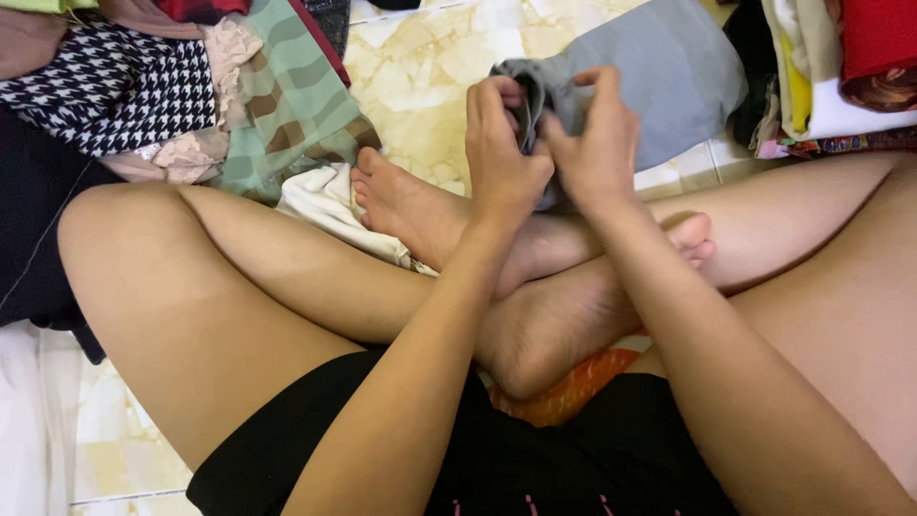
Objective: The person folds a pair of grey shorts and a maroon shirt by hand while sitting on the floor next to piles of laundry.
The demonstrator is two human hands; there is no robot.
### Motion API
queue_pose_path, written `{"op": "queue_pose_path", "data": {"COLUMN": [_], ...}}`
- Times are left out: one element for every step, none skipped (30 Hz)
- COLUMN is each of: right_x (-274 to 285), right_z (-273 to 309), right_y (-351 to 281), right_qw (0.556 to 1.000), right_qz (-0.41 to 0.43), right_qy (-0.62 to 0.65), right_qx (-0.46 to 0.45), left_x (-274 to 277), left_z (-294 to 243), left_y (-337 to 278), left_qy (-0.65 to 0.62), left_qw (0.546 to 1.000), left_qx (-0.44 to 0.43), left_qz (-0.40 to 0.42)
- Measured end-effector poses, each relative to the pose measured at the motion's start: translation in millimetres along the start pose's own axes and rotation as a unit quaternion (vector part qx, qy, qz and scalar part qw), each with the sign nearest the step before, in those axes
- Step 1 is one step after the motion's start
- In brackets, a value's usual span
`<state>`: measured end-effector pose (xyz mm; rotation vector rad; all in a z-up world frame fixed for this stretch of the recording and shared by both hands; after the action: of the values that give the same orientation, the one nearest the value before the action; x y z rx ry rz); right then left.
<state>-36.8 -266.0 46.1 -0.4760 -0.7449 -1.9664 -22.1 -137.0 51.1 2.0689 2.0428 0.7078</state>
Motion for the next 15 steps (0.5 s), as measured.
{"op": "queue_pose_path", "data": {"right_x": [-0.2,-1.1,-5.9,-9.4,-13.3,-10.9,-8.7,-7.8,-5.9,-3.7,-1.4,0.1,2.9,6.7,7.6], "right_z": [7.9,15.4,6.7,-0.6,-7.4,-7.6,-9.0,-11.0,-11.1,-11.0,-11.1,-11.7,-13.1,-15.5,-18.3], "right_y": [-0.9,-2.6,0.7,3.3,5.7,6.8,7.7,6.1,7.6,8.2,8.8,8.1,7.6,6.2,5.1], "right_qw": [0.996,0.986,0.986,0.97,0.945,0.945,0.941,0.936,0.936,0.939,0.942,0.942,0.95,0.956,0.956], "right_qz": [0.049,0.098,0.098,0.083,0.067,0.064,0.07,0.079,0.08,0.072,0.063,0.063,0.052,0.043,0.042], "right_qy": [-0.067,-0.132,-0.129,-0.227,-0.322,-0.321,-0.332,-0.342,-0.341,-0.335,-0.329,-0.329,-0.308,-0.287,-0.288], "right_qx": [-0.02,-0.039,-0.04,-0.019,0.003,0.004,-0.007,-0.02,-0.019,-0.017,-0.014,-0.015,-0.025,-0.037,-0.038], "left_x": [-0.1,0.6,-1.4,-3.9,-6.1,-4.9,-5.5,-5.2,-4.9,-6.2,-7.8,-9.3,-11.7,-15.3,-15.8], "left_z": [1.4,3.4,6.5,8.5,10.2,5.7,1.2,-2.3,-5.3,-9.6,-13.8,-11.2,-10.1,-9.2,-6.8], "left_y": [-0.9,-1.9,-0.6,-0.3,0.1,1.1,1.9,0.2,-0.2,-1.6,-3.2,-3.5,-4.0,-5.3,-5.8], "left_qy": [0.0,0.002,0.004,0.003,0.002,0.002,0.004,0.008,0.009,0.048,0.087,0.087,0.102,0.115,0.114], "left_qw": [1.0,1.0,1.0,1.0,1.0,1.0,0.999,0.998,0.998,0.995,0.989,0.989,0.986,0.983,0.983], "left_qx": [0.013,0.026,0.026,0.009,-0.007,-0.01,-0.01,-0.008,-0.007,-0.026,-0.045,-0.045,-0.062,-0.078,-0.078], "left_qz": [0.005,0.011,0.011,0.015,0.018,0.017,0.041,0.065,0.065,0.086,0.108,0.108,0.114,0.121,0.123]}}
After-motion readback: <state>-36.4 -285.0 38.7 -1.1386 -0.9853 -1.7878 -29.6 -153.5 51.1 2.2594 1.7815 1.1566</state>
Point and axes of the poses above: each hand's wrist, its own y-axis towards the middle knuckle, its own x-axis out of the back of the hand, z = x × y, the point moved 4 cm from there along y, towards the middle knuckle, and after that the axes turned 4 degrees about z, right-handed, at the moved point
